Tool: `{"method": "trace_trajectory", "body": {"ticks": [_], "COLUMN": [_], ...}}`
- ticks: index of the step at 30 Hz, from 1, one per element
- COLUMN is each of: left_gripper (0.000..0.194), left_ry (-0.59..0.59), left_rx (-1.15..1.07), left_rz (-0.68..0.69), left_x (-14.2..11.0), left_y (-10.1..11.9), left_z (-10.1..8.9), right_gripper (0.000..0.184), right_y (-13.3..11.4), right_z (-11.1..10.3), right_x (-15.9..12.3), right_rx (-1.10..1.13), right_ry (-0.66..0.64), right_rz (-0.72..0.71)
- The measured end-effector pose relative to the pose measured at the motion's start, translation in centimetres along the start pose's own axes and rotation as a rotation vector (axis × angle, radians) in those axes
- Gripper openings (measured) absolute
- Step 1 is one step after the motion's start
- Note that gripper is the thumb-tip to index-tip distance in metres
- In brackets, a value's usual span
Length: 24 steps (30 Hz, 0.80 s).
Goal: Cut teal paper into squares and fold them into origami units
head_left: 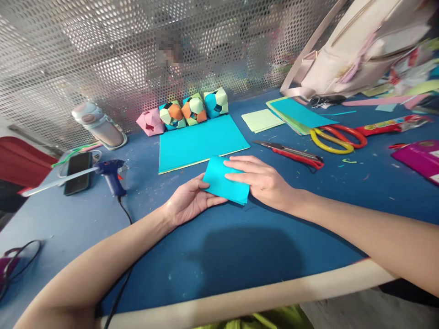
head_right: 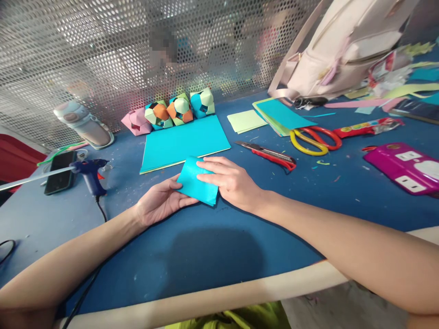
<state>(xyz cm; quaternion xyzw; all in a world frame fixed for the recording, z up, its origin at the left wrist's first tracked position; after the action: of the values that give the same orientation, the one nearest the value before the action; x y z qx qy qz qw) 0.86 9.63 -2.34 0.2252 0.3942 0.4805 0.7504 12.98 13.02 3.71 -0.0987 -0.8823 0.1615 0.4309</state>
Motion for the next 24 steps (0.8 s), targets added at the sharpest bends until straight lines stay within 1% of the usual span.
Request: {"method": "trace_trajectory", "body": {"ticks": [7, 12, 16, 20, 24], "left_gripper": [0.053, 0.051, 0.049, 0.047, 0.05], "left_ry": [0.007, 0.026, 0.031, 0.034, 0.035], "left_rx": [0.03, 0.041, 0.054, 0.059, 0.072], "left_rz": [0.02, 0.031, 0.033, 0.039, 0.04], "left_x": [0.1, 0.11, 0.11, 0.09, 0.14], "left_y": [0.08, 0.14, 0.2, 0.32, 0.28], "left_z": [-0.26, -0.47, -0.51, -0.49, -0.46], "right_gripper": [0.043, 0.04, 0.039, 0.039, 0.038], "right_y": [-0.34, -0.42, -0.7, -0.79, -0.55], "right_z": [-0.14, 0.03, -0.06, -0.09, 0.04], "right_x": [0.03, 0.12, 0.18, 0.24, 0.21], "right_rx": [-0.019, -0.044, -0.062, -0.071, -0.061], "right_ry": [0.014, -0.002, 0.014, 0.016, 0.005], "right_rz": [-0.039, -0.038, -0.061, -0.067, -0.043]}}
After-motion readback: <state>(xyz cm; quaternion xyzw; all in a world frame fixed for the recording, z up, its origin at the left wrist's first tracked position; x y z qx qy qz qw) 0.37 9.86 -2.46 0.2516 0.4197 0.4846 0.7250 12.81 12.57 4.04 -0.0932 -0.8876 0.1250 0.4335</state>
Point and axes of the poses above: each hand's wrist, its own x-axis towards the middle knuckle, its own z-axis out of the palm, y = z × x, the point moved 9 cm from there along x, towards the middle knuckle
